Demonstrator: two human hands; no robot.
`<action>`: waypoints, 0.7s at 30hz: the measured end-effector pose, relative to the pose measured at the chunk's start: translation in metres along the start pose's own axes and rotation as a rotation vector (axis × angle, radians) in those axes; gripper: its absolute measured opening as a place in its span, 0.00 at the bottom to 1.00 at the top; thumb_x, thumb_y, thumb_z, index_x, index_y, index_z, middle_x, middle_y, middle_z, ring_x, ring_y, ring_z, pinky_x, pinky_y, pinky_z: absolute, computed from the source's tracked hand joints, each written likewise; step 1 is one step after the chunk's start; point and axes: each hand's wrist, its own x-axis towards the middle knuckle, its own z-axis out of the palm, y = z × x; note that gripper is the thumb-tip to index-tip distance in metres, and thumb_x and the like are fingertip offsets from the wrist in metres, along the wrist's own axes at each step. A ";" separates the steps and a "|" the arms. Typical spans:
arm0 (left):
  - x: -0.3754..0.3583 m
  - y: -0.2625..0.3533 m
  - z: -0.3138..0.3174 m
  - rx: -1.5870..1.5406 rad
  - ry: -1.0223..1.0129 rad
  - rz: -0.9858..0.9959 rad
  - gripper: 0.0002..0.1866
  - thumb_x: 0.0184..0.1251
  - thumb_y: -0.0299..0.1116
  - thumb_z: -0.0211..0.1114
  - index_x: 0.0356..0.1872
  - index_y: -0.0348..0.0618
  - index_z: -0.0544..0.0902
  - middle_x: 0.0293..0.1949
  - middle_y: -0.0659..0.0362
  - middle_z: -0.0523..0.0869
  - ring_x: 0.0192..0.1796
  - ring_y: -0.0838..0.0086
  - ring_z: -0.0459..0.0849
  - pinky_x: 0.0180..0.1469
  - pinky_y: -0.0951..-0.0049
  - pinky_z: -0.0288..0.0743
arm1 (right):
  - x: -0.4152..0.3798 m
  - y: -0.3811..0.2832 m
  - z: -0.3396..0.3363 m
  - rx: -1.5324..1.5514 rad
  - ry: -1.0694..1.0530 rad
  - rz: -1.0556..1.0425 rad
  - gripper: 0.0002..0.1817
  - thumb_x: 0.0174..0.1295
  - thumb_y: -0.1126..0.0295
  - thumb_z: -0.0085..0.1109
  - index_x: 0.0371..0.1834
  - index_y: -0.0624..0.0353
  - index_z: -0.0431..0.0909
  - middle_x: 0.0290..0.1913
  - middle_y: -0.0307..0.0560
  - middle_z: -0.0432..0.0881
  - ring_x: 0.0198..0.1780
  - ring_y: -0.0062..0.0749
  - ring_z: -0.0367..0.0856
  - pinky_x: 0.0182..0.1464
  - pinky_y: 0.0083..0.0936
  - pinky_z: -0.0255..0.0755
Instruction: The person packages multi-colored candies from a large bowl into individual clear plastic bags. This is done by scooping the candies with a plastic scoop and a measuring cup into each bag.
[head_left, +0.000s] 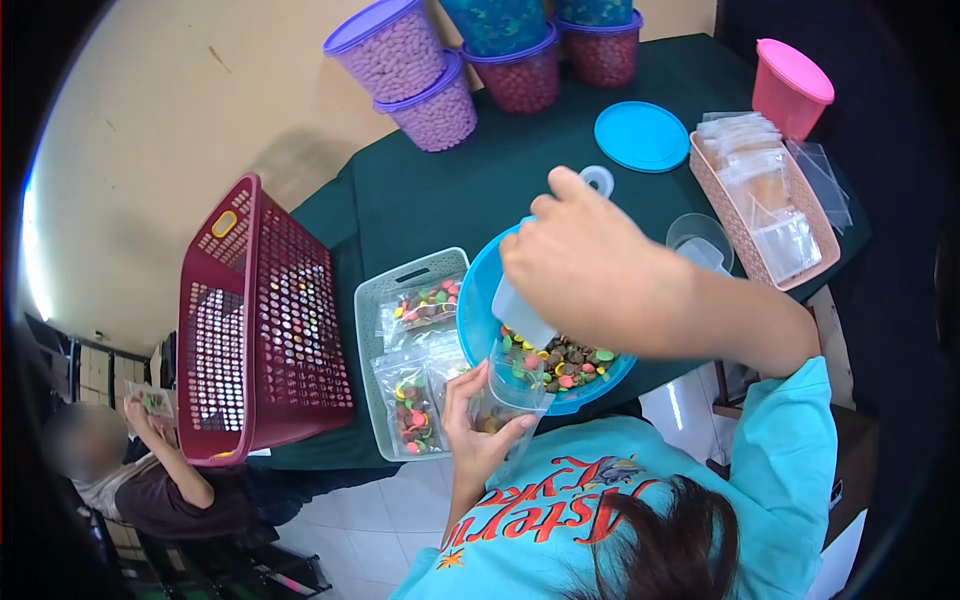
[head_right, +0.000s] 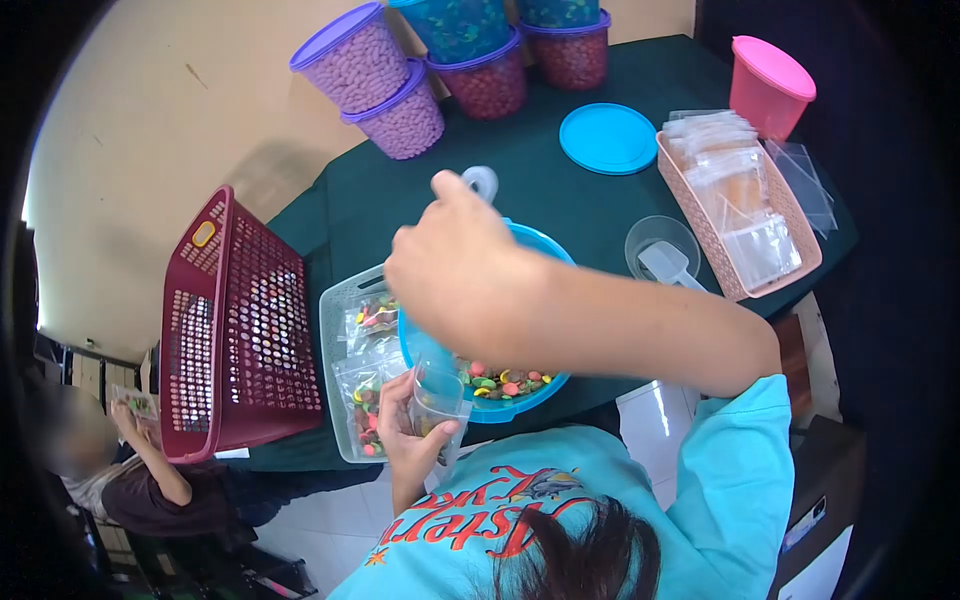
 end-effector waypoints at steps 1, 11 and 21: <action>0.000 -0.002 -0.001 -0.026 -0.009 0.002 0.35 0.31 0.32 0.77 0.47 0.37 0.74 0.48 0.49 0.74 0.54 0.61 0.72 0.55 0.64 0.65 | 0.002 0.007 0.006 0.054 0.013 0.032 0.06 0.40 0.71 0.60 0.23 0.60 0.78 0.22 0.44 0.79 0.31 0.31 0.77 0.42 0.26 0.58; -0.008 -0.004 -0.003 -0.082 0.008 -0.001 0.36 0.32 0.34 0.78 0.48 0.36 0.73 0.49 0.50 0.73 0.54 0.64 0.72 0.56 0.66 0.66 | 0.040 0.006 0.074 -0.222 -0.330 0.070 0.03 0.46 0.69 0.59 0.24 0.52 0.81 0.23 0.37 0.80 0.29 0.27 0.78 0.43 0.28 0.56; -0.030 0.005 0.006 -0.280 0.204 -0.067 0.36 0.37 0.44 0.76 0.48 0.35 0.73 0.51 0.50 0.71 0.54 0.66 0.72 0.55 0.67 0.67 | 0.059 0.024 0.149 -0.296 0.081 -0.293 0.03 0.44 0.66 0.58 0.23 0.50 0.79 0.19 0.35 0.78 0.34 0.27 0.75 0.53 0.30 0.57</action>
